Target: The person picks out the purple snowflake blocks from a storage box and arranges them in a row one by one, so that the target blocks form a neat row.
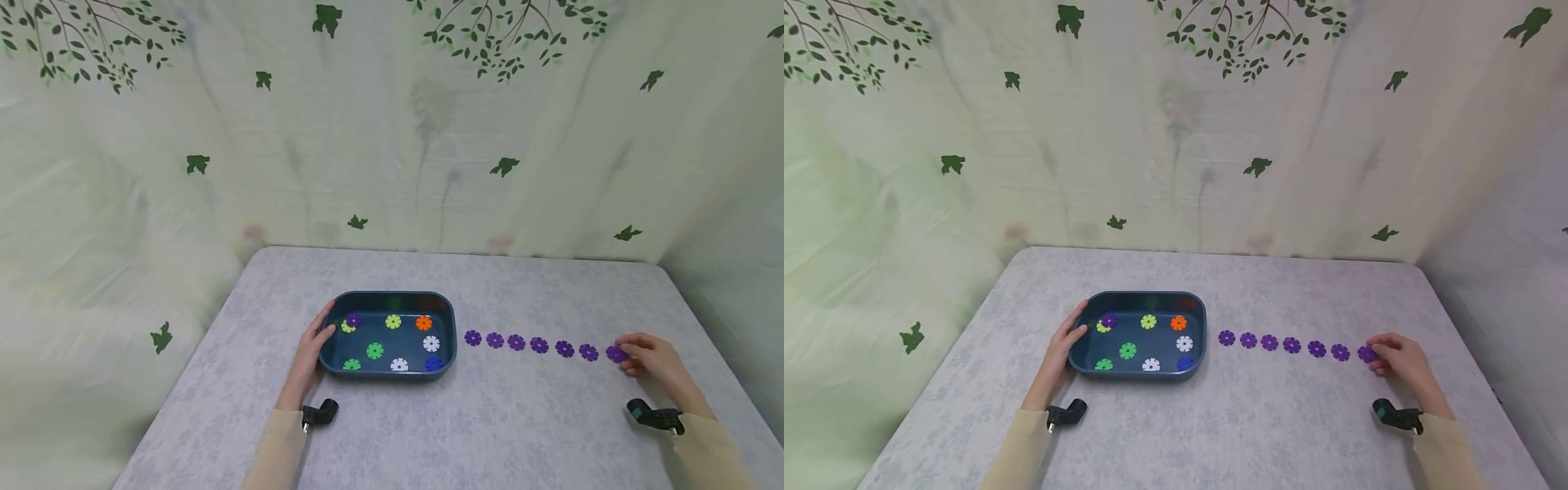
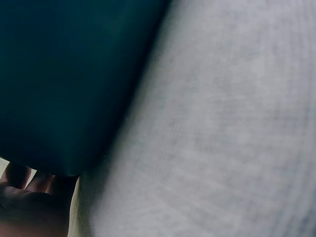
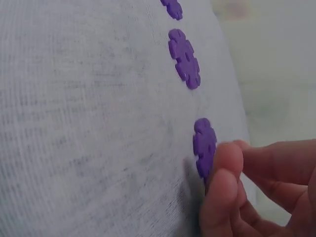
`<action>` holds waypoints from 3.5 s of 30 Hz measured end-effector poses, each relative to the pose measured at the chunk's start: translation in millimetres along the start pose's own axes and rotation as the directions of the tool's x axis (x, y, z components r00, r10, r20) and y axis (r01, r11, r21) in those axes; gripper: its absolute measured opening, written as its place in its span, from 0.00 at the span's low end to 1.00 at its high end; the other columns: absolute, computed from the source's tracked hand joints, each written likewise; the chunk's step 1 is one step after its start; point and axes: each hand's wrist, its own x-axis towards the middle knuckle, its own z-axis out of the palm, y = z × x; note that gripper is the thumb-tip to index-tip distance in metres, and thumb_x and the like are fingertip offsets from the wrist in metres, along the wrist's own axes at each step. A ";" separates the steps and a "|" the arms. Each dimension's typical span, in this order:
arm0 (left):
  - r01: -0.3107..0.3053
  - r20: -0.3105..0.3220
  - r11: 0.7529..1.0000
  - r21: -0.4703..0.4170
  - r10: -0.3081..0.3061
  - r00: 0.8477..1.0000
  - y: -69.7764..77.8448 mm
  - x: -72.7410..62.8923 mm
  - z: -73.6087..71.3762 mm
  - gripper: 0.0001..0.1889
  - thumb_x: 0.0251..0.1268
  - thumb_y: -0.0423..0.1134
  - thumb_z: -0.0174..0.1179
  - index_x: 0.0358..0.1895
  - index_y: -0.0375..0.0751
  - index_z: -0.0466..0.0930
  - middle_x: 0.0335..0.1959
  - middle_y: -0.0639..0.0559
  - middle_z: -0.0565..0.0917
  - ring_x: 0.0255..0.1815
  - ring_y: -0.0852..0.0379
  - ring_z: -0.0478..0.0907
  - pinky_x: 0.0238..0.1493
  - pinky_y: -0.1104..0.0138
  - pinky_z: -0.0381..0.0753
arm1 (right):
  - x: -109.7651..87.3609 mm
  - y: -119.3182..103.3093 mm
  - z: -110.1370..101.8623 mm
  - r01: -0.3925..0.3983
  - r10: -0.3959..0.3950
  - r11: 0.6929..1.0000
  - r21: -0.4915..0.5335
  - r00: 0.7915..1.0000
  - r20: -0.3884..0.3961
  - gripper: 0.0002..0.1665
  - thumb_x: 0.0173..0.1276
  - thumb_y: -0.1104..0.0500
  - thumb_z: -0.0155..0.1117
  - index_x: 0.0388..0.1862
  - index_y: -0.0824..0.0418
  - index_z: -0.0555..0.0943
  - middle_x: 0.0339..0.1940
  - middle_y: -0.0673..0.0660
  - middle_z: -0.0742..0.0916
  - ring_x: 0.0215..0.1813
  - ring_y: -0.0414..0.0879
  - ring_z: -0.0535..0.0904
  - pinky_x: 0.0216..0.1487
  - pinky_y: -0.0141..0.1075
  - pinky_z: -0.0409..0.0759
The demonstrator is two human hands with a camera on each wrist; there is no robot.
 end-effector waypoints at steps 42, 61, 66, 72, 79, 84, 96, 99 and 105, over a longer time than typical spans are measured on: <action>0.045 -0.008 0.998 -0.032 -0.046 0.999 3.0 -0.6 -0.3 0.25 0.77 0.38 0.46 0.74 0.51 0.59 0.74 0.56 0.56 0.75 0.57 0.45 0.72 0.53 0.40 | 45.0 -264.0 319.7 -0.025 -0.184 0.934 0.357 0.823 0.538 0.18 0.74 0.61 0.52 0.58 0.71 0.74 0.58 0.68 0.78 0.34 0.45 0.82 0.38 0.35 0.81; 0.030 0.022 0.999 -0.033 -0.029 0.999 25.9 -10.9 4.2 0.27 0.76 0.37 0.47 0.75 0.44 0.56 0.75 0.51 0.53 0.75 0.53 0.43 0.72 0.53 0.41 | 47.3 -272.3 370.0 -0.302 0.030 0.841 0.448 0.854 0.519 0.22 0.75 0.69 0.46 0.65 0.74 0.69 0.64 0.69 0.72 0.57 0.59 0.76 0.54 0.41 0.77; 0.028 0.020 0.999 -0.037 -0.027 0.999 26.9 -10.9 4.8 0.26 0.76 0.35 0.46 0.75 0.45 0.56 0.75 0.52 0.54 0.75 0.55 0.43 0.72 0.54 0.41 | 49.5 -269.9 368.4 -0.301 0.041 0.847 0.439 0.860 0.509 0.18 0.74 0.68 0.50 0.59 0.76 0.74 0.55 0.68 0.78 0.54 0.57 0.79 0.52 0.39 0.78; 0.035 0.019 0.998 -0.046 -0.034 0.999 25.5 -10.2 5.8 0.26 0.76 0.36 0.45 0.75 0.46 0.56 0.75 0.53 0.54 0.75 0.55 0.44 0.72 0.54 0.41 | 51.7 -266.6 365.9 -0.300 0.068 0.845 0.442 0.882 0.467 0.14 0.69 0.69 0.57 0.50 0.75 0.80 0.45 0.66 0.83 0.46 0.53 0.83 0.50 0.39 0.79; 0.045 0.023 0.998 -0.052 -0.044 0.999 24.7 -10.0 5.2 0.27 0.77 0.36 0.45 0.75 0.46 0.55 0.75 0.52 0.53 0.75 0.55 0.43 0.72 0.54 0.42 | 52.5 -261.6 356.3 -0.297 0.017 0.821 0.487 0.866 0.500 0.14 0.69 0.70 0.57 0.50 0.76 0.80 0.46 0.67 0.84 0.49 0.55 0.82 0.55 0.41 0.76; 0.036 0.012 0.997 -0.063 -0.035 0.999 11.0 -5.2 1.0 0.26 0.77 0.37 0.45 0.75 0.49 0.56 0.75 0.54 0.54 0.75 0.56 0.44 0.72 0.54 0.41 | 53.3 -259.0 342.3 -0.277 -0.033 0.805 0.524 0.862 0.506 0.14 0.68 0.70 0.58 0.50 0.76 0.80 0.44 0.65 0.86 0.41 0.48 0.83 0.54 0.41 0.77; 0.017 -0.044 1.000 0.006 -0.017 0.999 -0.4 -1.1 3.0 0.26 0.75 0.42 0.49 0.74 0.55 0.60 0.74 0.58 0.58 0.74 0.59 0.47 0.72 0.53 0.43 | 60.4 -237.8 257.0 -0.168 -0.126 0.827 0.536 0.875 0.468 0.19 0.70 0.68 0.57 0.57 0.75 0.76 0.52 0.65 0.83 0.40 0.46 0.84 0.48 0.39 0.80; 0.013 -0.041 1.000 0.003 -0.013 0.999 0.2 -1.9 3.0 0.26 0.75 0.42 0.49 0.74 0.55 0.60 0.74 0.60 0.58 0.74 0.60 0.47 0.72 0.54 0.44 | 62.8 -226.2 231.6 -0.110 -0.128 0.859 0.500 0.900 0.418 0.18 0.70 0.68 0.56 0.57 0.75 0.76 0.48 0.64 0.84 0.39 0.45 0.84 0.45 0.37 0.81; 0.033 -0.037 0.999 -0.016 -0.034 0.999 2.0 -2.3 2.6 0.26 0.75 0.42 0.49 0.74 0.57 0.60 0.74 0.61 0.58 0.74 0.61 0.47 0.72 0.55 0.43 | 65.7 -189.5 180.5 -0.015 -0.129 0.909 0.417 0.940 0.314 0.17 0.71 0.65 0.57 0.55 0.73 0.77 0.41 0.57 0.85 0.42 0.49 0.83 0.44 0.36 0.81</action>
